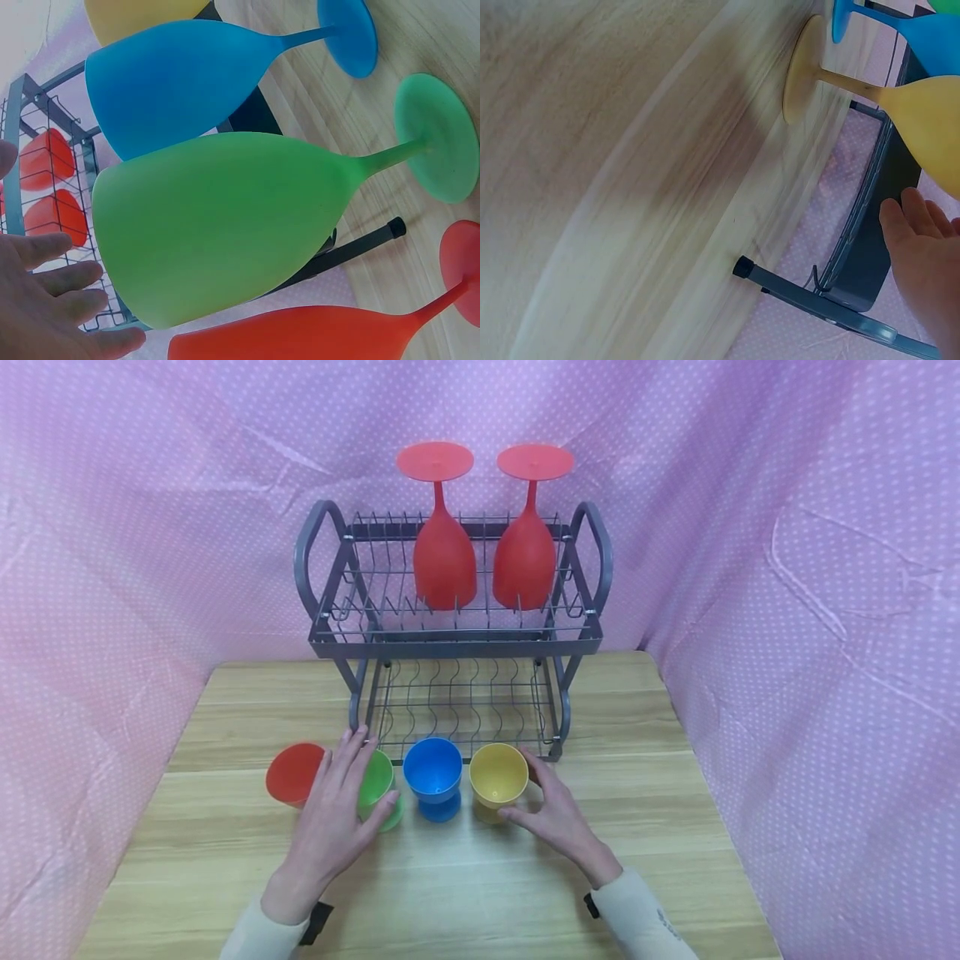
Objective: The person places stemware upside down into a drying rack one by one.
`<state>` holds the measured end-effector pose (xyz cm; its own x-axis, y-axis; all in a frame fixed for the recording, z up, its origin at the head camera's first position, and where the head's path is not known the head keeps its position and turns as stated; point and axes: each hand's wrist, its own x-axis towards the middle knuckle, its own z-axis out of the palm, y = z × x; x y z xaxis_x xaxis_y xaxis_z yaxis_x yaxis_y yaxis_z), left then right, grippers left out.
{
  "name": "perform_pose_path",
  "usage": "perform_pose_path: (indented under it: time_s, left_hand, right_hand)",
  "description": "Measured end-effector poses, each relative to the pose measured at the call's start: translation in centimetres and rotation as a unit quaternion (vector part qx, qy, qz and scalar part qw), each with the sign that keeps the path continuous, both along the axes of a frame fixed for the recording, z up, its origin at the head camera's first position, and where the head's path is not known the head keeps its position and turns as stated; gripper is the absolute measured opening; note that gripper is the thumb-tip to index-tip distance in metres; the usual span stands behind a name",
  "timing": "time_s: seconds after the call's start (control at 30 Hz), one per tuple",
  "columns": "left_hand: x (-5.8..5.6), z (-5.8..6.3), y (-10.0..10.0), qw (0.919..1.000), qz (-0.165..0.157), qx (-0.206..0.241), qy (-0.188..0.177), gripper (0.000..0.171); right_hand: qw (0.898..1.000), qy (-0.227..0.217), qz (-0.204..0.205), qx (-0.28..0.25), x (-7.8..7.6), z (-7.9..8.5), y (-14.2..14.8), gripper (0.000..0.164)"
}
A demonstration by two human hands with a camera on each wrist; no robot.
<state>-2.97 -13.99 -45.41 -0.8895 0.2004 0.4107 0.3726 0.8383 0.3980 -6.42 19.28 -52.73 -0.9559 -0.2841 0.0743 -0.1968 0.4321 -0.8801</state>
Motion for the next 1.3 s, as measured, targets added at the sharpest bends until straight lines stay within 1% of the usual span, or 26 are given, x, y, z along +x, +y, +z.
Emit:
perform_pose_path:
  time_s: [0.13, 0.33, 0.47, 0.67, 0.8, 0.9, 1.03, 1.2, 1.3]
  left_hand:
    - [0.0, -0.1, 0.0, 1.0000, 0.002, -0.001, -0.006, 0.081]
    - [0.1, -0.1, 0.2, 0.9999, -0.003, 0.001, -0.014, 0.081]
    - [0.2, -0.1, 0.3, 0.9997, -0.012, 0.006, -0.018, 0.080]
    - [0.2, 0.0, 0.6, 0.9994, -0.021, 0.020, -0.017, 0.078]
    - [0.3, 0.1, 0.8, 0.9989, -0.030, 0.032, -0.014, 0.077]
    - [0.3, 0.2, 1.0, 0.9981, -0.035, 0.048, -0.013, 0.076]
    - [0.2, 0.4, 1.4, 0.9968, -0.040, 0.067, -0.015, 0.076]
    - [0.2, 0.5, 2.0, 0.9949, -0.043, 0.090, -0.019, 0.076]
    - [0.3, 0.7, 2.4, 0.9922, -0.048, 0.113, -0.025, 0.075]
  right_hand:
    - [1.000, -0.008, -0.001, -0.008, 0.0, -0.2, 0.0, 0.094]
    - [1.000, 0.004, 0.005, -0.020, 0.0, -0.1, 0.0, 0.086]
    - [1.000, 0.017, -0.006, -0.019, 0.2, 0.3, 0.1, 0.084]
    - [0.999, 0.048, -0.019, -0.012, 0.3, 1.5, 0.3, 0.083]
    - [0.997, 0.080, -0.018, -0.011, 0.3, 2.5, 0.4, 0.082]
    - [0.994, 0.103, -0.013, -0.018, 0.3, 3.2, 0.4, 0.080]
    - [0.992, 0.124, -0.010, -0.023, 0.3, 4.2, 0.4, 0.083]
    - [0.989, 0.148, -0.007, -0.018, 0.2, 5.3, 0.2, 0.087]
    - [0.986, 0.167, -0.004, -0.013, 0.2, 5.7, 0.0, 0.089]
